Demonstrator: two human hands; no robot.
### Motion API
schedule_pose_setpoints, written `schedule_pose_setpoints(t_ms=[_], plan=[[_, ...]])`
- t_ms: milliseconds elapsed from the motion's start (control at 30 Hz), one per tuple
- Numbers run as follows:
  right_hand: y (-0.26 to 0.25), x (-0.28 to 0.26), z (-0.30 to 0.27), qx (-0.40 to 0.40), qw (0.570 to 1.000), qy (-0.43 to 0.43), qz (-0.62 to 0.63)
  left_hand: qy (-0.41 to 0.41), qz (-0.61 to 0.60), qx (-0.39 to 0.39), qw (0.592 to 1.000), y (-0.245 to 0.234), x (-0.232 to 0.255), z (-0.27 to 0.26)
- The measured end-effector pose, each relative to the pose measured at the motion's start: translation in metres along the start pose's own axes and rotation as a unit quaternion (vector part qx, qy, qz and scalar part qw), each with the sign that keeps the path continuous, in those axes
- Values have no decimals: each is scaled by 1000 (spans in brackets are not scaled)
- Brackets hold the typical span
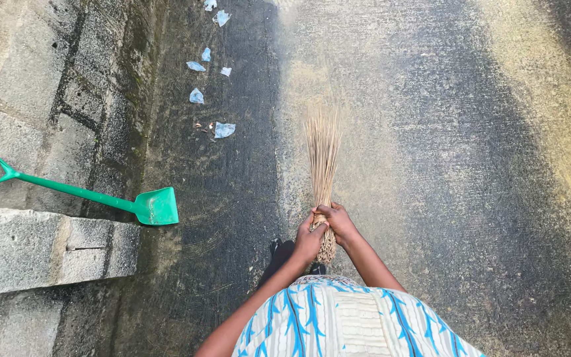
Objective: The person sweeps litter and debris from a paved surface using a handheld broom made of sticks.
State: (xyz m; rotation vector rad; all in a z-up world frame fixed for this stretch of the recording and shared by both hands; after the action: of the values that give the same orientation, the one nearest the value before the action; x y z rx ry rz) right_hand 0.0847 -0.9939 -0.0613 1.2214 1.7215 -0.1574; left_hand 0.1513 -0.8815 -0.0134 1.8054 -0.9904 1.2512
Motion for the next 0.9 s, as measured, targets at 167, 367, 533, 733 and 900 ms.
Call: schedule_pose_setpoints(t_ms=[167, 367, 533, 733, 900], plan=[[-11, -17, 19, 19, 1000, 14, 5, -33, -24, -8, 999, 6, -4, 31], [-19, -51, 69, 34, 999, 13, 4, -20, -17, -27, 999, 6, 7, 93], [-11, -93, 120, 15, 1000, -18, -3, -20, -12, -30, 999, -4, 37, 152], [25, -129, 182, 9, 1000, -14, -5, 11, 6, -8, 1000, -41, 71, 207], [47, -137, 227, -8, 1000, 2, -22, 14, -2, 15, 1000, -70, 79, 240]])
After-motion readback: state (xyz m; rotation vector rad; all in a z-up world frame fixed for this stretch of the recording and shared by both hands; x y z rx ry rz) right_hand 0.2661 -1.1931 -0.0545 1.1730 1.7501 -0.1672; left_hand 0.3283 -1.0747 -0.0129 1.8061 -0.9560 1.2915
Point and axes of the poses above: each hand's wrist, its own z-axis towards the middle knuckle, its own y-axis out of the palm, x = y × z, the point moved 2 cm from there along z, towards the middle knuckle, and after that the axes turned 6 degrees about -x, right-handed, at the moved point
